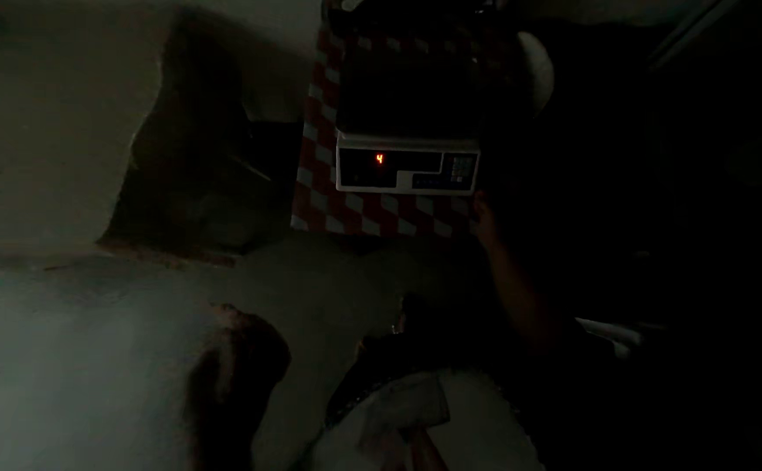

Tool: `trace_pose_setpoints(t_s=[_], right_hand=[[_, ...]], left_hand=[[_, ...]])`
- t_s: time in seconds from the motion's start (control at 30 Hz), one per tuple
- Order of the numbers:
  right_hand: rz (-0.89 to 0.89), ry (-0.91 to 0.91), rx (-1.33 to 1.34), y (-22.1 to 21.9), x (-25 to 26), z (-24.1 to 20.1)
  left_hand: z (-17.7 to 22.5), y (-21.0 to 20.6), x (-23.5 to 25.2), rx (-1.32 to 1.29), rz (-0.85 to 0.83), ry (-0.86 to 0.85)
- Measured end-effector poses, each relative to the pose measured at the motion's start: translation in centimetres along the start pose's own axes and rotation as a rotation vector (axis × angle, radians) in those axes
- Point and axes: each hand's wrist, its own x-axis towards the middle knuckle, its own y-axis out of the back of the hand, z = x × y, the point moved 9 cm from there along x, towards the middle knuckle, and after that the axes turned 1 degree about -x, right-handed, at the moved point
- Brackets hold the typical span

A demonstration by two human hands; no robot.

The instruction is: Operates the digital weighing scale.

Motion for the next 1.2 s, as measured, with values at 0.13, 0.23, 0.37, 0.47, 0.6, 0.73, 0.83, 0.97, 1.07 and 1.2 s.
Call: trace_pose_setpoints(t_s=[0.13, 0.23, 0.37, 0.47, 0.6, 0.73, 0.83, 0.97, 1.07, 1.2], right_hand=[[-0.032, -0.06, 0.01, -0.4, 0.2, 0.2], [-0.021, -0.108, 0.008, -0.4, 0.5, 0.4], [-0.044, -0.093, 0.098, 0.4, 0.7, 1.0], [-0.146, -0.058, 0.188, 1.6, 2.6, 3.0], [-0.084, -0.224, 0.089, 2.5, 7.3, 6.1], [-0.332, 0.142, -0.013, 0.5, 11.0, 2.1], [-0.817, 0.333, -0.183, -4.6, 14.7, -6.0], [-0.089, 0.653, -0.629, -1.7, 24.5, -16.0], [-0.09, 0.688, -0.481, -2.1, 24.1, -19.1], [-0.154, 0.755, -0.46, -1.4, 16.6, -17.4]], left_hand=[[-4.2, 1.9, -1.2, -0.037, 0.238, 0.179], [-6.3, 1.7, -1.6, -0.018, 0.272, 0.265], [-6.7, 0.3, -0.3, 0.014, 0.13, 0.202], [-6.1, -0.5, 0.6, 0.006, 0.146, 0.184], [-5.4, -2.1, 1.9, -0.005, 0.083, 0.151], [-5.1, -3.8, 2.2, -0.061, 0.074, 0.13], [-5.2, -4.8, 2.2, -0.047, 0.059, 0.095], [-5.0, -4.7, 1.4, 0.009, 0.159, 0.11], [-4.6, -4.1, 1.4, 0.011, 0.188, 0.082], [-4.3, -1.8, 2.0, 0.027, 0.218, 0.074]])
